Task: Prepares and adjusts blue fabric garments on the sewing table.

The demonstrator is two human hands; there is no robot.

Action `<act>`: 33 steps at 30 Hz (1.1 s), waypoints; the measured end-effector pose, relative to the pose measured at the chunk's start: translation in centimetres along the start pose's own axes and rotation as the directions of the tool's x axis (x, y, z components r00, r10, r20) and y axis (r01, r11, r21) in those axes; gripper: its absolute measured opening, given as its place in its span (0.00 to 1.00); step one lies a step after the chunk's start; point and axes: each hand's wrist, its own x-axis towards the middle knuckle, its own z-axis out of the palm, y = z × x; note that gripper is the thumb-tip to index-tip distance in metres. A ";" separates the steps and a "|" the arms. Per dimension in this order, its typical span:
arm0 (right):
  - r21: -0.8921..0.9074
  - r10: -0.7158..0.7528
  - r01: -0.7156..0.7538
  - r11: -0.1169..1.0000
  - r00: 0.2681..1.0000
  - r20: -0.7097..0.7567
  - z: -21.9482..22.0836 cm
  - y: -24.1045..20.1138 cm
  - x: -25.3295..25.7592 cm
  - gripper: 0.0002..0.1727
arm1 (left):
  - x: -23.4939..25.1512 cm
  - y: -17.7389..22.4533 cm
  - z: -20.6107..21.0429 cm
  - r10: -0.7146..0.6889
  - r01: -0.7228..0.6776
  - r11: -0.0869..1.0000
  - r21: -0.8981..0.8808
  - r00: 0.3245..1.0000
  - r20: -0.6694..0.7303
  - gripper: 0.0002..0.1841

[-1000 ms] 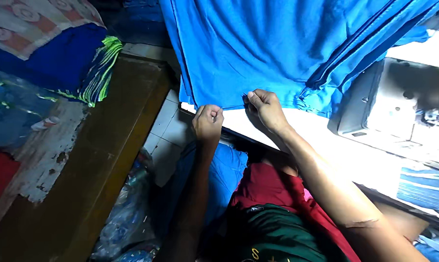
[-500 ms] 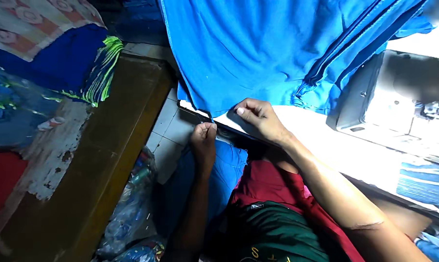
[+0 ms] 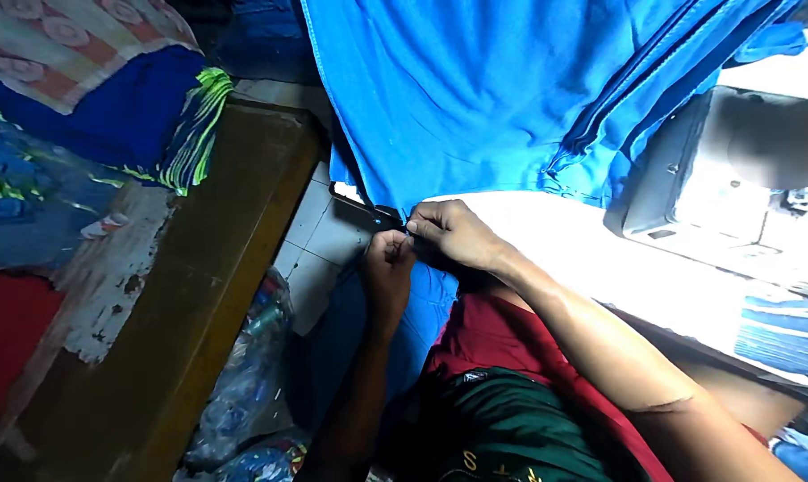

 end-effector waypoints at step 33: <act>-0.070 0.008 -0.027 0.997 0.965 -0.262 -4.1 2.1 -0.7 0.16 | 9.3 -3.0 -5.3 0.228 -0.203 0.943 0.263 0.971 -0.068 0.19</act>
